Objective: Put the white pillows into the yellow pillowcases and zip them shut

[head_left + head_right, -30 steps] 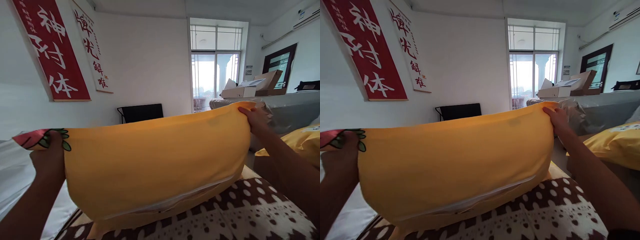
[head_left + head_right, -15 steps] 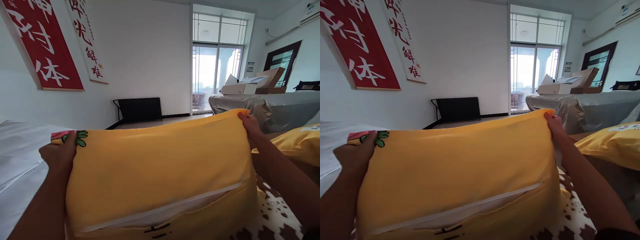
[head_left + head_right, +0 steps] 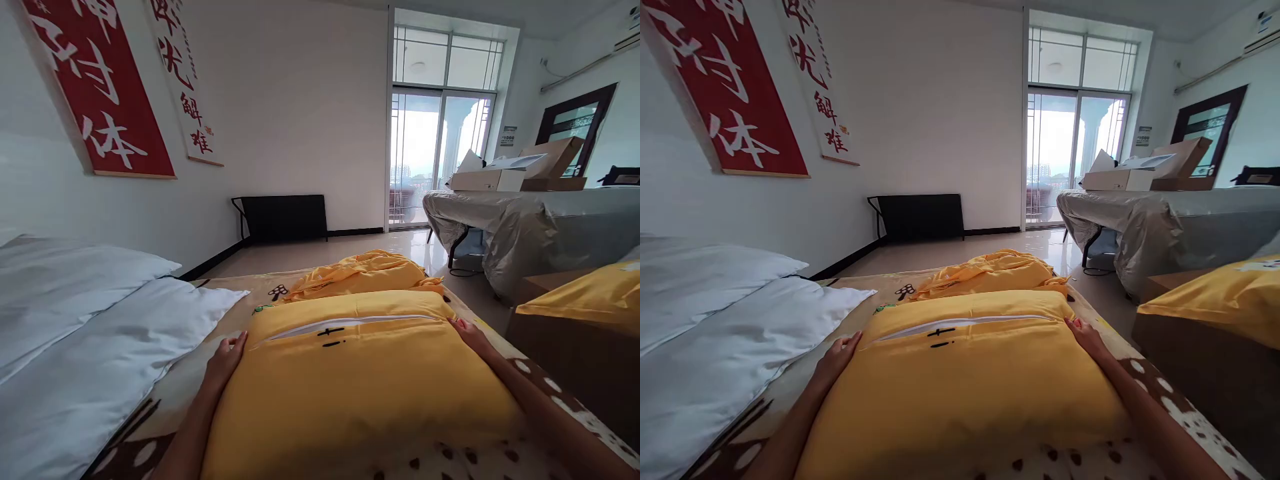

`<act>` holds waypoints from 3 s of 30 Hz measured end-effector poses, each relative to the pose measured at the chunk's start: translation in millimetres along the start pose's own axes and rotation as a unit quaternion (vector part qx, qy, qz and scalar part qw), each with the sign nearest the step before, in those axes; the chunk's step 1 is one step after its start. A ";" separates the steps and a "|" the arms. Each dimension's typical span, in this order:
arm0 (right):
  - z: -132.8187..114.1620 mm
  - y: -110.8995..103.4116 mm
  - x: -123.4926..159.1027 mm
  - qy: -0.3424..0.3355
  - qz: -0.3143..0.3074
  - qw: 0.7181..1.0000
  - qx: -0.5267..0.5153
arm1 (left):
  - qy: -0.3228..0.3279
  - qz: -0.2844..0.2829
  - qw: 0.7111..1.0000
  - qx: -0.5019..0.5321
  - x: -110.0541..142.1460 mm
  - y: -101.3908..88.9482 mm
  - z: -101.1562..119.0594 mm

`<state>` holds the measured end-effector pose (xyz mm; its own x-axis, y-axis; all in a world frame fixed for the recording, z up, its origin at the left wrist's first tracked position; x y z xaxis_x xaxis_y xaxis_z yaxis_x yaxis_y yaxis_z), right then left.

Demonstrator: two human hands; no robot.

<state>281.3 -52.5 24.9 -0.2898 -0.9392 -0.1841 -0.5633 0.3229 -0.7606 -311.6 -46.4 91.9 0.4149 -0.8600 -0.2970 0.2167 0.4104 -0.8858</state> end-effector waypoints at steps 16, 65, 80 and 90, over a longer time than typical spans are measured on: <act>-238.7 25.4 88.5 -0.387 -0.066 0.914 0.102 | 0.282 -0.179 0.932 0.142 46.1 -38.8 67.6; -173.6 -13.2 69.0 -0.426 -0.076 0.891 0.137 | 0.372 -0.023 0.927 0.050 64.1 -38.4 55.3; -152.9 -25.3 41.4 -0.462 0.010 0.830 0.313 | 0.545 0.223 0.804 -0.079 93.8 -28.1 87.2; -106.2 -11.1 35.1 -0.453 0.084 0.877 0.138 | 0.475 0.174 0.852 -0.134 78.0 -16.6 86.7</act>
<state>195.2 -76.7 93.0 0.4534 -0.6288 -0.6317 -0.3263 0.5425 -0.7741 -206.2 -94.1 114.3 -0.5177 -0.6099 -0.6000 -0.0365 0.7164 -0.6967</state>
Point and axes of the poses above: each hand's wrist, its own x-axis away from the middle knuckle, its own y-axis out of the palm, z = x × y, the point moved 3 cm from there along -x, towards the middle knuckle, and after that the axes turned 5 degrees about -x, right-handed, at the moved point
